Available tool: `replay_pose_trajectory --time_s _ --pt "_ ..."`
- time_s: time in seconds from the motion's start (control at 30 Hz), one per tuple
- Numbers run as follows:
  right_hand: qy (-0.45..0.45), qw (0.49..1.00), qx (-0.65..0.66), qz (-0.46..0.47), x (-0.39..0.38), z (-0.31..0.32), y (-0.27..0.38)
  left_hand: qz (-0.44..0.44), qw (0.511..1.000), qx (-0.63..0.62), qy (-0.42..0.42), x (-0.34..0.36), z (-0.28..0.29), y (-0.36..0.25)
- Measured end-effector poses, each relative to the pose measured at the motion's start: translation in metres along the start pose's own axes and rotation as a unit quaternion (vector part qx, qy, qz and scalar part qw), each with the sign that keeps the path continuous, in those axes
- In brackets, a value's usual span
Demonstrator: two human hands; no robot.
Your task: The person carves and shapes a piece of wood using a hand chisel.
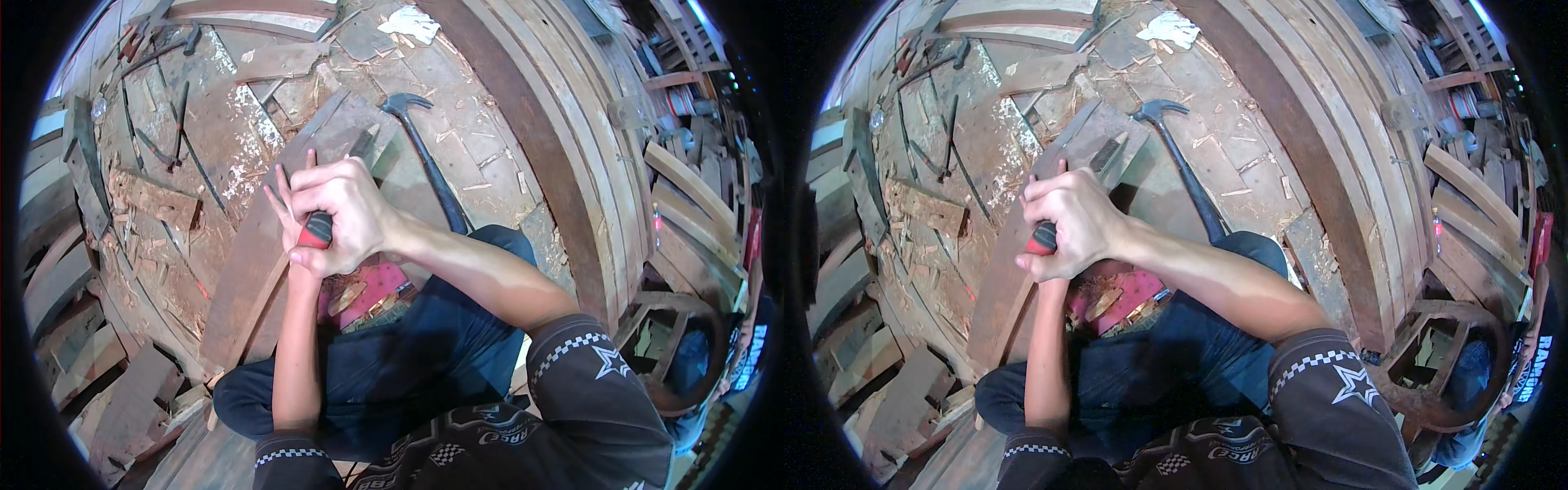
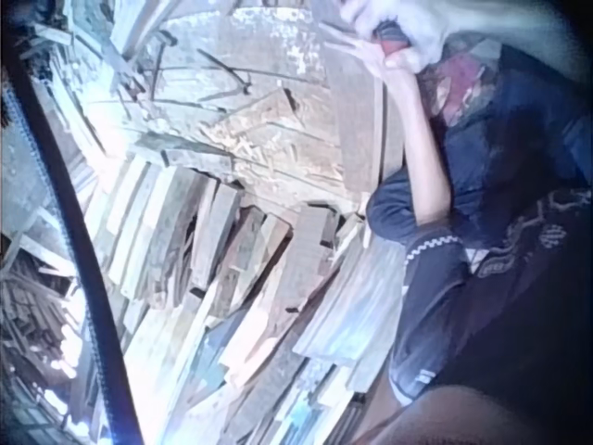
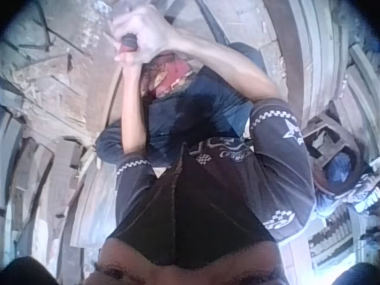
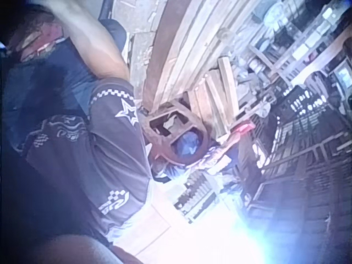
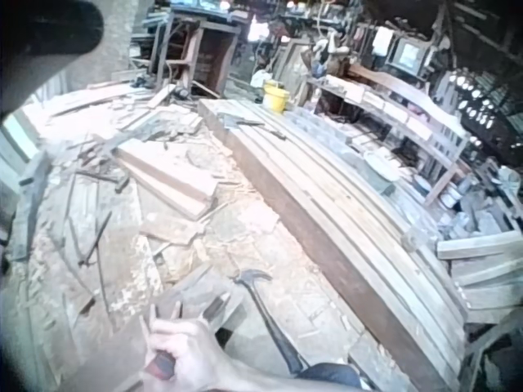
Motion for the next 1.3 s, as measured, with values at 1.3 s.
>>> replay_pose_trajectory --time_s 1.3 --pt "-0.022 0.998 -0.024 0.063 -0.007 -0.013 0.004 0.097 0.833 -0.537 -0.086 -0.022 -0.036 0.023"
Point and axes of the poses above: each hand's wrist, its own x-axis towards the middle knuckle, its own z-axis out of the back of the hand, y = z × x, the point moved 5 cm from there along x, towards the middle knuckle, and after that the axes turned 5 degrees about x, right-handed, at the moved point
